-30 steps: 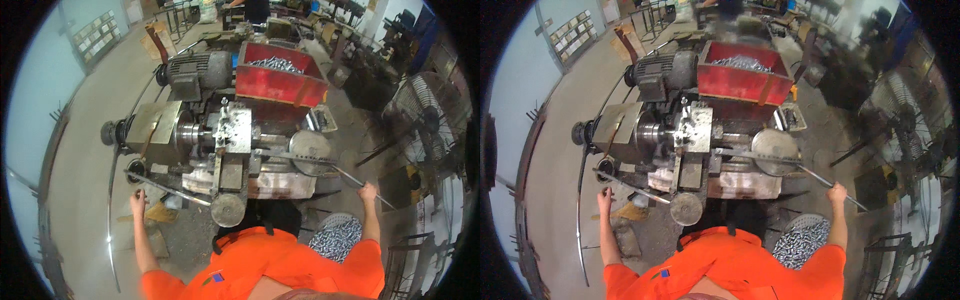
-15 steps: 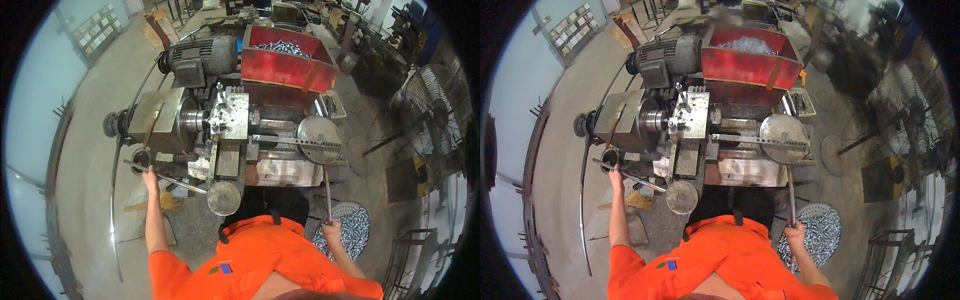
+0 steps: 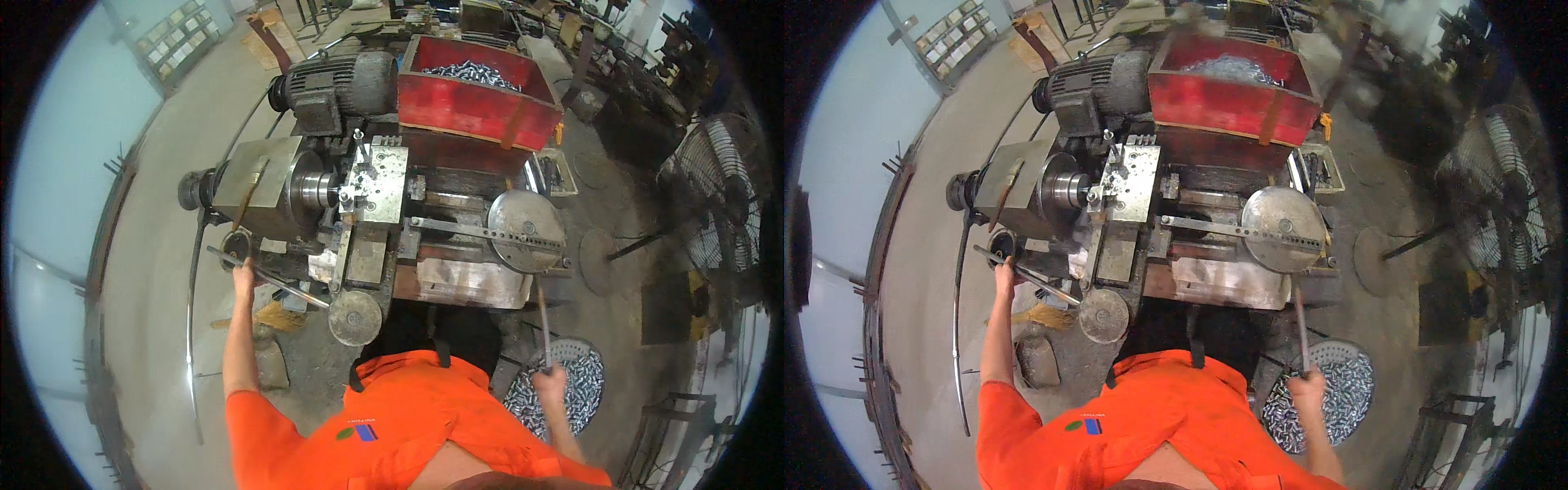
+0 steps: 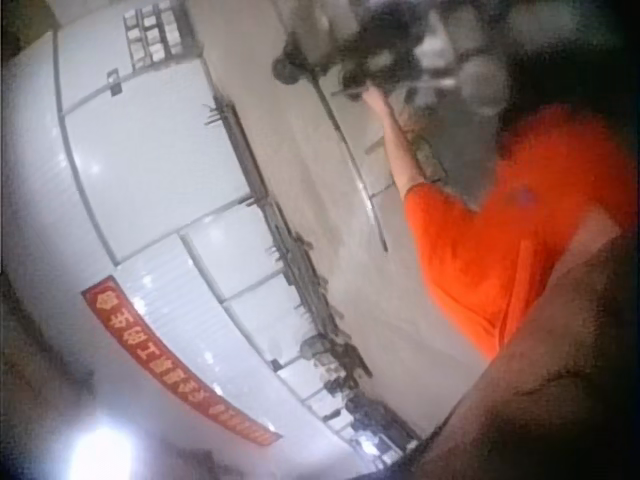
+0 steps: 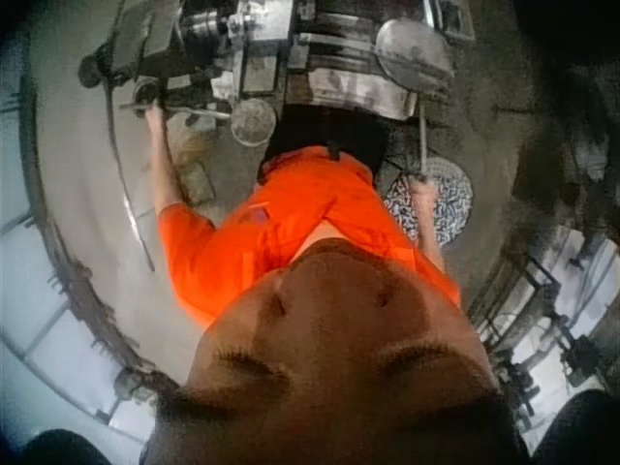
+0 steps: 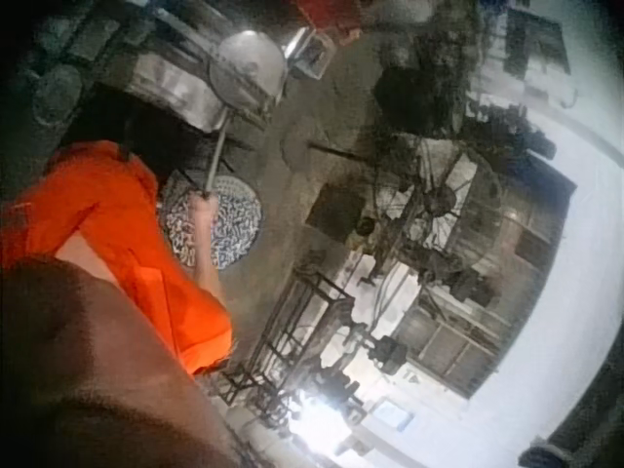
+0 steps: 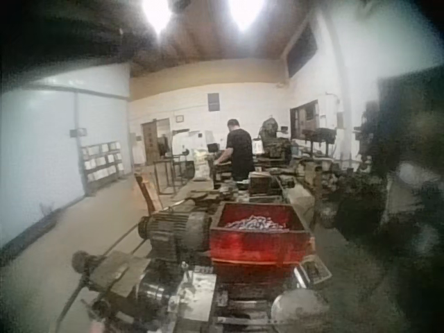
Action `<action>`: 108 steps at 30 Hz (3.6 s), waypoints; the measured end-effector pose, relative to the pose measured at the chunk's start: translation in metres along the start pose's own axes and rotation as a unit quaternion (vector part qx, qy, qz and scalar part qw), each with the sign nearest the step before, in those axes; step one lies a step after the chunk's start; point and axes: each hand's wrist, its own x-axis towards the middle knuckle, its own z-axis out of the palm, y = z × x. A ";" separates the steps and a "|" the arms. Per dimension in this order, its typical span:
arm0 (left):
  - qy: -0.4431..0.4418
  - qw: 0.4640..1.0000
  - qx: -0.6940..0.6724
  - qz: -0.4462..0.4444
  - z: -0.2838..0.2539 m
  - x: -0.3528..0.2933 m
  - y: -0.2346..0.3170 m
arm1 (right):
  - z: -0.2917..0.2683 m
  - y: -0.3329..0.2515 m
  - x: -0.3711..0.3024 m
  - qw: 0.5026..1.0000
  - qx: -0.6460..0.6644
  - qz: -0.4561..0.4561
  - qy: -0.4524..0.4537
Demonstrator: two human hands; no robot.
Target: The person operates a metal turning machine by inserting metal rods into the chuck, engaging the machine with a lever, and removing finished parts. The person repeatedly cycles through loading, machining, and unloading steps while collecting finished parts in a nearby container.
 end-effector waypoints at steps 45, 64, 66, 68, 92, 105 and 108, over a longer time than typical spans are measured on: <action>-0.200 0.865 0.460 0.003 -0.034 -0.033 -0.114 | 0.021 -0.255 0.153 0.920 -0.158 -0.343 0.107; 0.245 0.796 0.553 0.024 -0.219 -0.088 -0.006 | 0.249 -0.480 0.115 0.782 -0.282 -0.535 -0.151; 0.250 0.807 0.536 0.001 -0.215 -0.087 0.001 | 0.252 -0.482 0.116 0.775 -0.286 -0.547 -0.133; 0.256 0.812 0.524 -0.010 -0.216 -0.090 0.001 | 0.254 -0.482 0.113 0.783 -0.253 -0.556 -0.118; -0.085 0.989 0.117 0.024 -0.150 -0.049 0.014 | 0.002 -0.355 0.172 0.863 -0.081 -0.492 0.082; -0.176 0.980 0.021 -0.095 -0.190 0.004 -0.014 | -0.066 0.118 0.084 0.927 -0.311 0.190 0.086; -0.081 0.989 0.078 -0.094 -0.153 -0.025 0.005 | -0.053 0.133 0.080 0.910 -0.356 0.206 0.039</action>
